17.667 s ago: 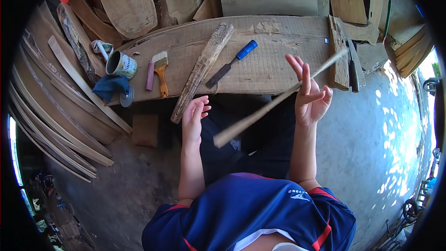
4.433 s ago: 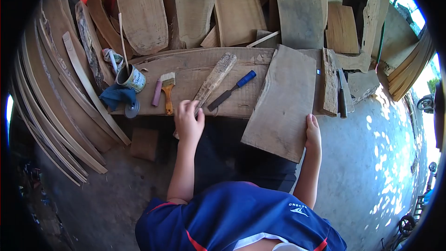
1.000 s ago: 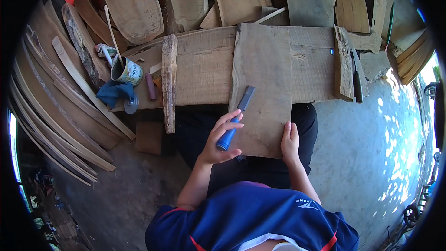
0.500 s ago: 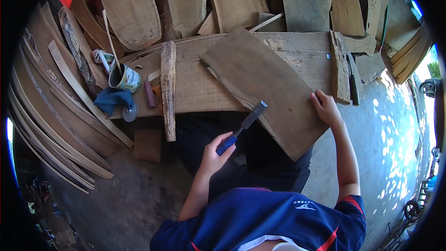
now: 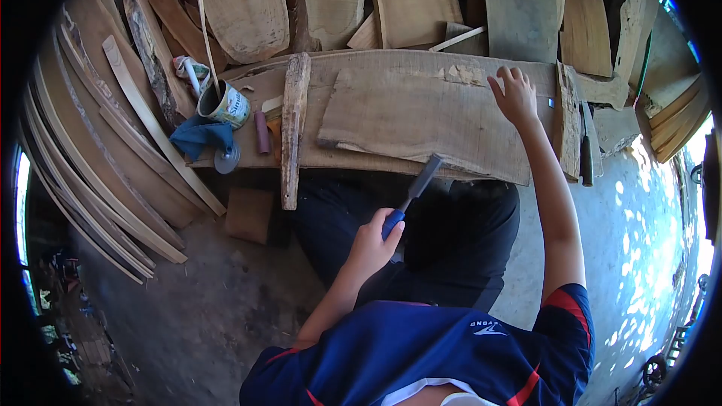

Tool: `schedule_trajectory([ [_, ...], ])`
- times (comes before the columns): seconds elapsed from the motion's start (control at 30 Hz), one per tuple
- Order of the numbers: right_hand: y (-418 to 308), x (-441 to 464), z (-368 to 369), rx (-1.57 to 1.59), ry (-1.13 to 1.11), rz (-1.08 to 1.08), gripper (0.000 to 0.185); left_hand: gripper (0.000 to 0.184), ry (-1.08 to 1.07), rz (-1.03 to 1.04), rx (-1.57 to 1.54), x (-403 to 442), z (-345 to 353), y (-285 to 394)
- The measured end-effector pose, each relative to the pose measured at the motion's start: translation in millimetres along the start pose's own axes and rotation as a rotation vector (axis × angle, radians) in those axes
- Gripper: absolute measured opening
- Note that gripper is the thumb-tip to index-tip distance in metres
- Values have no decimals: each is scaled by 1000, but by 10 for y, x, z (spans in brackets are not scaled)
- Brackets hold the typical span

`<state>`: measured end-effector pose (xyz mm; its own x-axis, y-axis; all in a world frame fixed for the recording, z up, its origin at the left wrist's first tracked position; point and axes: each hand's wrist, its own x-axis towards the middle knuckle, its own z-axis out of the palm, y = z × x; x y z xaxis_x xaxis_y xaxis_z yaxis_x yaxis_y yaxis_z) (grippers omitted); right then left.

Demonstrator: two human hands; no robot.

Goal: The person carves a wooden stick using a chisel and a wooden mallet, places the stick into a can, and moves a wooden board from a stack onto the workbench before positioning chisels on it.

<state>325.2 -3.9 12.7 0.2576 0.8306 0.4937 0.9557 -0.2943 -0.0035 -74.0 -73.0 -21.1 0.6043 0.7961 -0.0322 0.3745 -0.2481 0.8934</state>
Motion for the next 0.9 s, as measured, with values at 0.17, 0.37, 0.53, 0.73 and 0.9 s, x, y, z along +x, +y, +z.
schedule_trajectory([
  [0.17,-464,-65,132,294,-45,58,35,40,179,0,122,14,-53,131],
  [0.37,-761,-386,512,134,-40,171,56,40,79,-56,400,29,-318,360],
  [0.53,-757,-402,500,160,-32,167,56,35,125,-51,445,-50,-418,372],
  [0.73,-758,-410,540,136,18,150,56,32,231,11,566,-131,-482,396],
  [0.9,-768,-403,504,132,23,135,57,40,210,30,536,-47,-399,371],
])
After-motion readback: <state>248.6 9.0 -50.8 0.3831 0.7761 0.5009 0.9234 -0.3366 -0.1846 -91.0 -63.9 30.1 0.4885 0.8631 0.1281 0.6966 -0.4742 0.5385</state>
